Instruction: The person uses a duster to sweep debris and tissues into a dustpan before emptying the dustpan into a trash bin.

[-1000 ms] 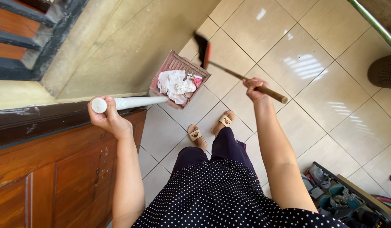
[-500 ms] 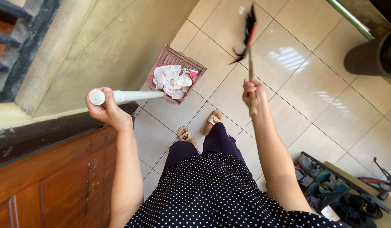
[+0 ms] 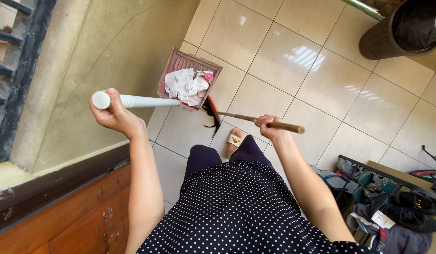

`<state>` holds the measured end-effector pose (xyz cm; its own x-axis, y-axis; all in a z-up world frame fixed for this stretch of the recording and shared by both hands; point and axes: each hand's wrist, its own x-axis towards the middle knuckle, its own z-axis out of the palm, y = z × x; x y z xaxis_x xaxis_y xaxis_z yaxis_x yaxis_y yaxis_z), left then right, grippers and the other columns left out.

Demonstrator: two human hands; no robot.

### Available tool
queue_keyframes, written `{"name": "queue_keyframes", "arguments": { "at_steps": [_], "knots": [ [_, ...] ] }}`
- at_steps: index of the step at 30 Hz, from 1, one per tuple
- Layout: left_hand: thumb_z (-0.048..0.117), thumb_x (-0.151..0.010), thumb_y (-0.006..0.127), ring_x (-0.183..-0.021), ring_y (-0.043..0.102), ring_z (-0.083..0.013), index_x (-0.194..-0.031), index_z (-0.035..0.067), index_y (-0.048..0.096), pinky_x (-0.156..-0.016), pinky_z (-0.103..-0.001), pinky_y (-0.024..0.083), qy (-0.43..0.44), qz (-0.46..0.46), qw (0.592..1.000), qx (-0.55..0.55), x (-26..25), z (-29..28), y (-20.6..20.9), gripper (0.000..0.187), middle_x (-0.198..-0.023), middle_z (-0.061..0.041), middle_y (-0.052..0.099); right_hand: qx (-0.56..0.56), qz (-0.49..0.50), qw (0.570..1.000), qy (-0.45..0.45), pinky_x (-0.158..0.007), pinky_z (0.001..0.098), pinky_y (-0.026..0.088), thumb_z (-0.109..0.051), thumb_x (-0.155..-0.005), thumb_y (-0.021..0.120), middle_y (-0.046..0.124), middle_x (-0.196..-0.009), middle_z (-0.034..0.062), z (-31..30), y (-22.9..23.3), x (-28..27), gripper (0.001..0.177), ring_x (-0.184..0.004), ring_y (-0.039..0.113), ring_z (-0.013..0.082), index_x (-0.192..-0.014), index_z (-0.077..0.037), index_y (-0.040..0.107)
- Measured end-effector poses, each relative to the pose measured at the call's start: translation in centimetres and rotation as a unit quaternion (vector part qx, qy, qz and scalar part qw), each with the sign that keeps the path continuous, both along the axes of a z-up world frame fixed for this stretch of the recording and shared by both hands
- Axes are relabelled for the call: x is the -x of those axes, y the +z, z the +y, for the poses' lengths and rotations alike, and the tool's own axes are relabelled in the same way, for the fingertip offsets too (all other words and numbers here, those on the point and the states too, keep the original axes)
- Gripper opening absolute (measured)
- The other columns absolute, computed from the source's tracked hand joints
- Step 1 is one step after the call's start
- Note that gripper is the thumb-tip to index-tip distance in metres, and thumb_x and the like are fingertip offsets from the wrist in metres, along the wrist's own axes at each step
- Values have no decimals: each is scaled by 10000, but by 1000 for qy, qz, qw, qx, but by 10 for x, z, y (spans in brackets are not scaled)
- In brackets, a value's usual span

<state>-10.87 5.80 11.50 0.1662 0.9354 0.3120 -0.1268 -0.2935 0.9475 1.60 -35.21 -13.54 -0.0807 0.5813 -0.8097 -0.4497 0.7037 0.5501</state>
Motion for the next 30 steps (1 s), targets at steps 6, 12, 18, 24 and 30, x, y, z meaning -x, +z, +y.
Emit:
{"name": "queue_keyframes", "arguments": {
  "at_steps": [6, 12, 18, 24, 30],
  "knots": [
    [27, -981, 689, -908, 538, -135, -971, 43, 576, -853, -327, 477, -35, -8, 999, -3, -37, -4, 2, 115, -961, -10, 574, 65, -97, 993, 9, -372, 147, 411, -69, -1035, 444, 497, -693, 51, -13, 3, -44, 463, -441, 450, 57, -1373, 196, 271],
    [52, -982, 712, -892, 541, -134, -967, 51, 578, -835, -326, 479, -85, -7, 996, 16, -89, 14, -1, 135, -949, -6, 578, 92, -211, 973, 30, -380, 140, 401, -73, -1033, 505, 523, -679, 35, 14, -18, -69, 246, -442, 445, 35, -1123, 143, 427],
    [48, -968, 726, -872, 543, -117, -955, 50, 588, -811, -307, 484, -167, 25, 985, 31, -158, 56, -24, 138, -935, 1, 589, 132, -293, 946, -37, -421, 136, 422, -86, -1053, 534, 538, -714, 10, 74, -32, -79, 213, -484, 472, 15, -1066, 120, 483],
    [76, -971, 761, -793, 547, -97, -958, 30, 613, -716, -269, 456, -285, 81, 955, 0, -234, 100, -39, 156, -897, 6, 615, 57, -261, 944, -192, -406, 139, 432, -249, -1052, 580, 512, -675, -32, 124, 21, -47, 265, -465, 475, 20, -1060, 13, 541],
    [78, -975, 775, -794, 552, -94, -978, 22, 625, -718, -266, 470, -401, 60, 914, -8, -292, 105, -59, 160, -901, 6, 621, -5, -224, 899, -376, -472, 138, 491, -199, -1085, 556, 495, -686, -47, 159, 98, 14, 195, -514, 508, 17, -998, -27, 530]
  ]
}}
